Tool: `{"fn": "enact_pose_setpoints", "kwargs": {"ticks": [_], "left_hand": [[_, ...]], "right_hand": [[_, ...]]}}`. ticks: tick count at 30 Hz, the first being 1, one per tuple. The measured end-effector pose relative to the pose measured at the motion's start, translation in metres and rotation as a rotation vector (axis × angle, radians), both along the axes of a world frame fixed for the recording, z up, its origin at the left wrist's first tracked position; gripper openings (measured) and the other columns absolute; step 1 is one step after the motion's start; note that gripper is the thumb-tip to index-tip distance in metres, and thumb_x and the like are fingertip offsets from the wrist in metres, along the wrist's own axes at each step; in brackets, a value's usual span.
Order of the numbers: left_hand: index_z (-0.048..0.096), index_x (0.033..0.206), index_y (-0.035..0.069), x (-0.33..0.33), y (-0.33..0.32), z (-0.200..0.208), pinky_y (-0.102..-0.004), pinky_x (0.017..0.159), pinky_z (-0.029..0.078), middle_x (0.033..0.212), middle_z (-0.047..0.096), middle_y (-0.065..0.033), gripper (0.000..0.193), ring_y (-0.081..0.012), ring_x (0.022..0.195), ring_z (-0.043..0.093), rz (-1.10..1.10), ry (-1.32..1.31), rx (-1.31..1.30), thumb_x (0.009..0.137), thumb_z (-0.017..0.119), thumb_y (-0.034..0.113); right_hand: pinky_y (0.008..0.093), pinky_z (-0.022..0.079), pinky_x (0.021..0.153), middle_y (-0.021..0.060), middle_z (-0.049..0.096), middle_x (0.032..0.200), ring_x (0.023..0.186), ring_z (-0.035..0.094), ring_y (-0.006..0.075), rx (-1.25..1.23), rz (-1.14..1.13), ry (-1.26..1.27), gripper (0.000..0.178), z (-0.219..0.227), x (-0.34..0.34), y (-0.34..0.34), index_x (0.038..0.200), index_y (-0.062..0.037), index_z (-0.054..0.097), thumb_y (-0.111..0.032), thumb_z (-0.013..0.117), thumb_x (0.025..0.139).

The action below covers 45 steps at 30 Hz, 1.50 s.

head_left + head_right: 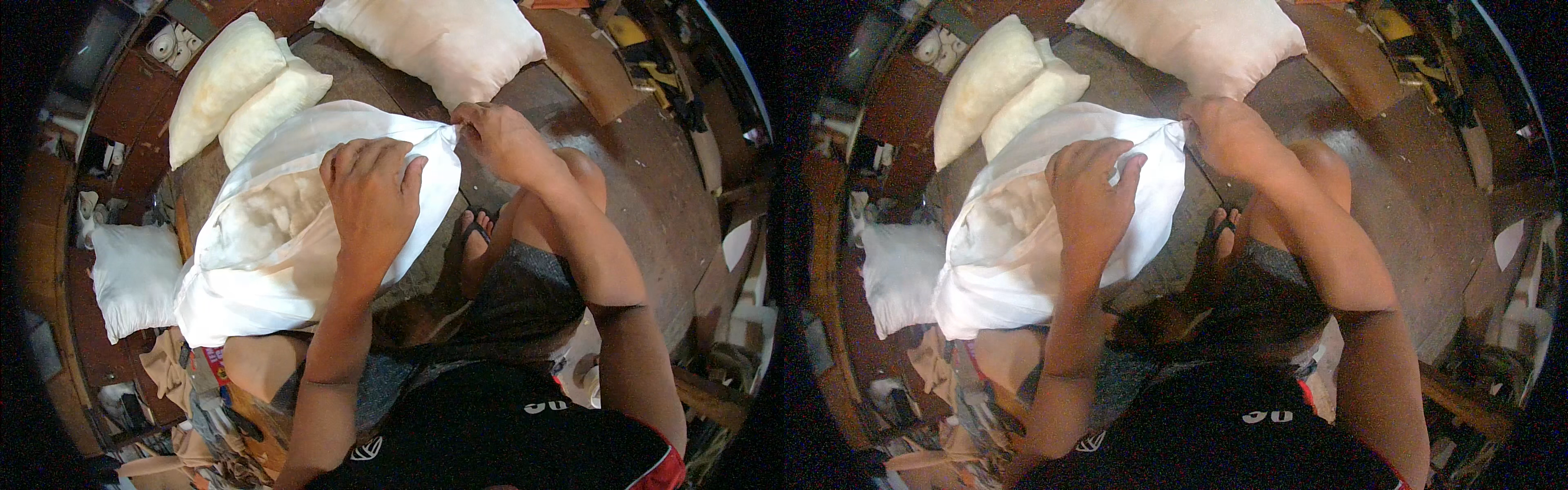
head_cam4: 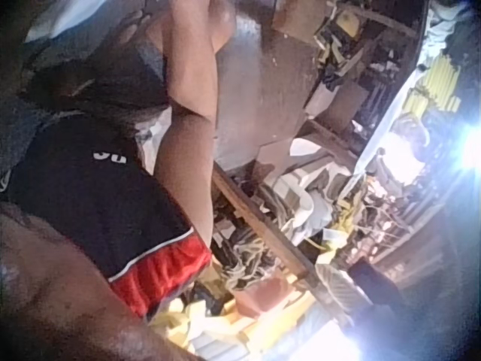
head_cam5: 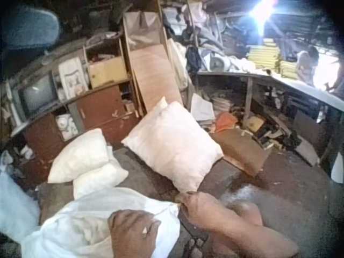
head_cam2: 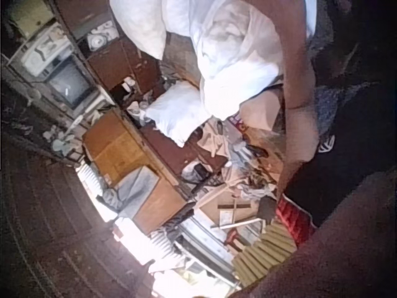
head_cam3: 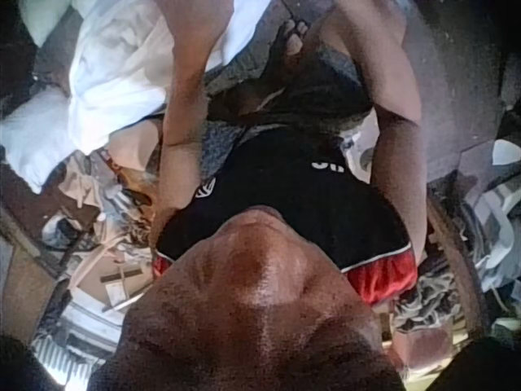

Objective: The person sits on the floor and hand-sews the opening of a white pillow filled with cotton using a needle and thread. They repeatedly insert the needle, pull the thread, and adjust the fabric to close the pillow.

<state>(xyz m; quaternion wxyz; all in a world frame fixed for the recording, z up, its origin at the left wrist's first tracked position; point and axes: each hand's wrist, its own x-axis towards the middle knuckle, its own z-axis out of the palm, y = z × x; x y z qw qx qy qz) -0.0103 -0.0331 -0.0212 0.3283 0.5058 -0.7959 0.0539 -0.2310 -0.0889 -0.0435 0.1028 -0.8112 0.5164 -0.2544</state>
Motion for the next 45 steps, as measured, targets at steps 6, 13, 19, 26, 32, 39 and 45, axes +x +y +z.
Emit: {"fn": "enact_pose_setpoints", "kwargs": {"ticks": [6, 13, 19, 26, 32, 39, 45], "left_hand": [[0.075, 0.097, 0.011, -0.004, 0.000, -0.004, -0.0455, 0.099, 0.040, 0.099, 0.074, -0.0067, 0.018, -0.0299, 0.100, 0.062, 0.002, -0.011, -0.060, 0.084, 0.077, 0.023], [0.074, 0.098, 0.013, -0.005, 0.004, -0.001, -0.0475, 0.100, 0.038, 0.105, 0.069, -0.0088, 0.018, -0.0326, 0.108, 0.057, 0.064, -0.023, -0.103, 0.082, 0.077, 0.020], [0.072, 0.101, 0.010, -0.015, 0.005, 0.006, -0.0602, 0.109, 0.031, 0.133, 0.055, -0.0148, 0.019, -0.0405, 0.127, 0.046, 0.040, 0.067, -0.236, 0.085, 0.074, 0.020], [0.068, 0.097, 0.010, -0.016, -0.006, -0.002, -0.0622, 0.113, 0.028, 0.131, 0.059, -0.0135, 0.015, -0.0386, 0.129, 0.049, -0.035, 0.046, -0.251, 0.089, 0.072, 0.021], [0.066, 0.101, 0.009, -0.022, -0.006, -0.005, -0.0534, 0.105, 0.037, 0.123, 0.063, -0.0096, 0.019, -0.0330, 0.117, 0.057, -0.124, 0.137, -0.204, 0.088, 0.073, 0.020], [0.069, 0.096, 0.009, -0.019, -0.006, -0.003, -0.0426, 0.092, 0.045, 0.098, 0.073, -0.0061, 0.013, -0.0282, 0.094, 0.066, -0.072, 0.156, -0.276, 0.087, 0.077, 0.013], [0.068, 0.100, 0.009, -0.016, -0.003, -0.004, -0.0416, 0.091, 0.045, 0.092, 0.073, -0.0047, 0.013, -0.0258, 0.089, 0.067, -0.069, 0.174, -0.224, 0.088, 0.075, 0.009]], "right_hand": [[0.0479, 0.052, 0.080, 0.0210, 0.069, 0.097, 0.092, 0.067, 0.0423, -0.122, -0.026, -0.083, 0.015, 0.014, -0.008, 0.008, 0.107, -0.0021, 0.064, -0.003, 0.061, 0.092], [0.0420, 0.052, 0.076, 0.0187, 0.067, 0.094, 0.087, 0.067, 0.0372, -0.296, -0.065, -0.178, 0.015, 0.043, -0.013, 0.021, 0.107, -0.0024, 0.065, -0.004, 0.061, 0.093], [0.0444, 0.053, 0.081, 0.0192, 0.067, 0.100, 0.091, 0.067, 0.0396, -0.286, -0.019, -0.190, 0.018, 0.061, -0.015, 0.037, 0.110, -0.0036, 0.065, -0.006, 0.062, 0.092], [0.0454, 0.054, 0.083, 0.0197, 0.068, 0.103, 0.095, 0.067, 0.0415, -0.305, 0.019, -0.193, 0.019, 0.063, -0.015, 0.043, 0.110, -0.0042, 0.064, -0.006, 0.063, 0.092], [0.0453, 0.054, 0.082, 0.0196, 0.068, 0.101, 0.094, 0.067, 0.0409, -0.322, 0.016, -0.170, 0.019, 0.063, -0.018, 0.042, 0.111, -0.0043, 0.064, -0.005, 0.062, 0.091], [0.0453, 0.055, 0.082, 0.0199, 0.067, 0.101, 0.094, 0.067, 0.0411, -0.304, 0.027, -0.198, 0.018, 0.061, -0.017, 0.041, 0.110, -0.0036, 0.064, -0.005, 0.063, 0.091], [0.0460, 0.055, 0.082, 0.0198, 0.067, 0.101, 0.094, 0.067, 0.0413, -0.309, 0.036, -0.201, 0.019, 0.063, -0.014, 0.042, 0.110, -0.0039, 0.064, -0.005, 0.063, 0.091]]}}
